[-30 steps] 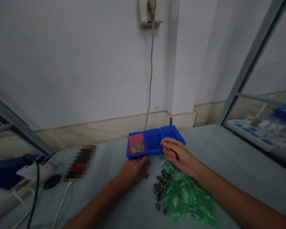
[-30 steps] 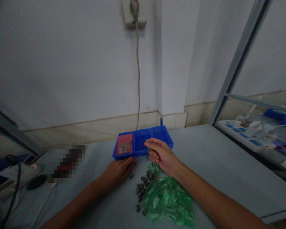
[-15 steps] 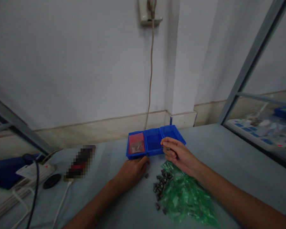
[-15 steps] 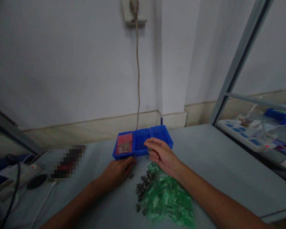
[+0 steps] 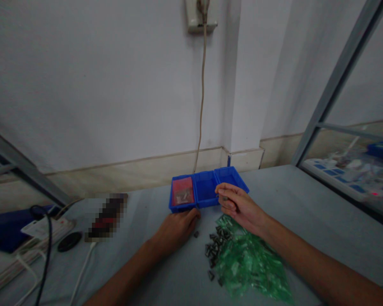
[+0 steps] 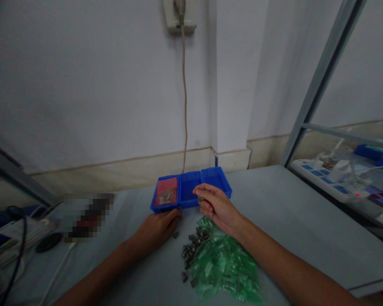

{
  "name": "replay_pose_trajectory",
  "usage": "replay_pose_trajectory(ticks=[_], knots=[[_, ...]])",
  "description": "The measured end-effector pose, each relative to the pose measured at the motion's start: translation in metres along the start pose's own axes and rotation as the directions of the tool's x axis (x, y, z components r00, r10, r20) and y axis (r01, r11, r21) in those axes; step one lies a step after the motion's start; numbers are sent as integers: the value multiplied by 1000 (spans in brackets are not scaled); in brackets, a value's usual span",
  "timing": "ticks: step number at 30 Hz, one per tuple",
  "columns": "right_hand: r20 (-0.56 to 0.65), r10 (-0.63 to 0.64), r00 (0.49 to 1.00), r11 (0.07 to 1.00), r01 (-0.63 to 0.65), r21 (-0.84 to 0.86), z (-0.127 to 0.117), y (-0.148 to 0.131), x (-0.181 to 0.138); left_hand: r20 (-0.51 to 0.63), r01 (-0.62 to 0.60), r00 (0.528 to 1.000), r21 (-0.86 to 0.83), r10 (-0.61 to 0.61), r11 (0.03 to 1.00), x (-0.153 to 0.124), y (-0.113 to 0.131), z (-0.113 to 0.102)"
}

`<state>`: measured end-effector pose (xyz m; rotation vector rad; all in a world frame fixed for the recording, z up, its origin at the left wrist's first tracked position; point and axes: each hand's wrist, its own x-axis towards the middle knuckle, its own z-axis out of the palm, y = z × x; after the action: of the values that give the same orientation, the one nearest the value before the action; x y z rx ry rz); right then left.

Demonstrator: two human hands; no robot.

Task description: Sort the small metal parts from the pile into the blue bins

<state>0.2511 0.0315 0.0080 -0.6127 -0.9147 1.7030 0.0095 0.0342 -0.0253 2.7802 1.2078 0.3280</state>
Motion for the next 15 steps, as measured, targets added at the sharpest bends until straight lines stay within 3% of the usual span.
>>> replay_pose_trajectory(ticks=[15], knots=[[-3,3,1000,1000,-3,10,0,0,0,-6,2,1000,16,-2,1000,-1,-1,2]])
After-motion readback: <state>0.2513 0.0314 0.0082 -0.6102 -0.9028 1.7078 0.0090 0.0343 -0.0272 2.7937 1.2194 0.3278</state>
